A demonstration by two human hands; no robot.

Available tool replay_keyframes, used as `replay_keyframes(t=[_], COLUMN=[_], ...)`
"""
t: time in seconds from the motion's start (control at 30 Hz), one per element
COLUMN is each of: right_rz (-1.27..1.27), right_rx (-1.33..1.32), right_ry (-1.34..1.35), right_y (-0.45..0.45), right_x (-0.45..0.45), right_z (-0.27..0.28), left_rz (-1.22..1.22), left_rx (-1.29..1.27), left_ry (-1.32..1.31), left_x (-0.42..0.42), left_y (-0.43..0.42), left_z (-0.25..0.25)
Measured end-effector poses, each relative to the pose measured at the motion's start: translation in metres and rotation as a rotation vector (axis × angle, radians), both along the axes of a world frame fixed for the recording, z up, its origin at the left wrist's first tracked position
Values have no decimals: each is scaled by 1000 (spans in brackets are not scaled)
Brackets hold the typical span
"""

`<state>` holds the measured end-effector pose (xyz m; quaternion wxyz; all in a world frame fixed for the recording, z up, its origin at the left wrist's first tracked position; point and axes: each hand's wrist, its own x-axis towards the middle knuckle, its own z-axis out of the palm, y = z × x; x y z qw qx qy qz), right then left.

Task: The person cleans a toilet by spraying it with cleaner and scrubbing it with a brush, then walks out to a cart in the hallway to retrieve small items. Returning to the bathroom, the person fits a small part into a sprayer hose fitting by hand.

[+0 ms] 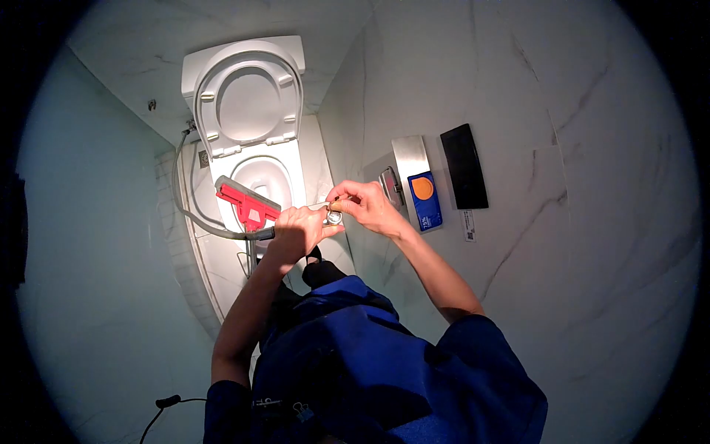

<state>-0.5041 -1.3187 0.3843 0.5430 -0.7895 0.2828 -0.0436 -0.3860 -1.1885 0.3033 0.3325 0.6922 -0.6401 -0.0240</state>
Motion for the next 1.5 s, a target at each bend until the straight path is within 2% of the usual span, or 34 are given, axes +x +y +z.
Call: replay_keyframes(t=[0.27,0.37,0.47,0.57,0.6,0.7,0.83,0.93,1.07,1.17,1.33,1.43,1.5], right_rz=[70,74,140,60,-64,-227,-256,-261,-263,-250,-240,-14,78], right_rx=[-91,-176,-454,-411,-153,253,229,247,166,96,19,-452,-582], right_ry=[59,-17,-213,-188,-52,-289,-265,-285,-244,-211,-182,-152,-212], right_y=[1,4,9,13,14,10,13,15,23,29,34,38,43], right_x=[3,4,7,4,0,-4,-7,-8,-6,-3,-2,2,4], right_z=[5,5,3,1,0,-9,3,1,4,8,9,19,17], left_rz=[-25,-44,-62,14,59,77,121,92,-1,-6,-73,-61,-36], left_rx=[57,103,171,9,-40,10,-116,-118,86,91,214,179,129], left_ry=[25,54,60,-35,-72,-28,-154,-154,-50,-32,54,20,-36], left_x=[1,3,5,3,2,3,7,10,13,14,20,20,18], left_y=[1,-1,-4,0,0,-3,-5,-3,1,6,9,12,16], left_z=[2,1,2,-3,0,8,19,19,21,14,30,22,17])
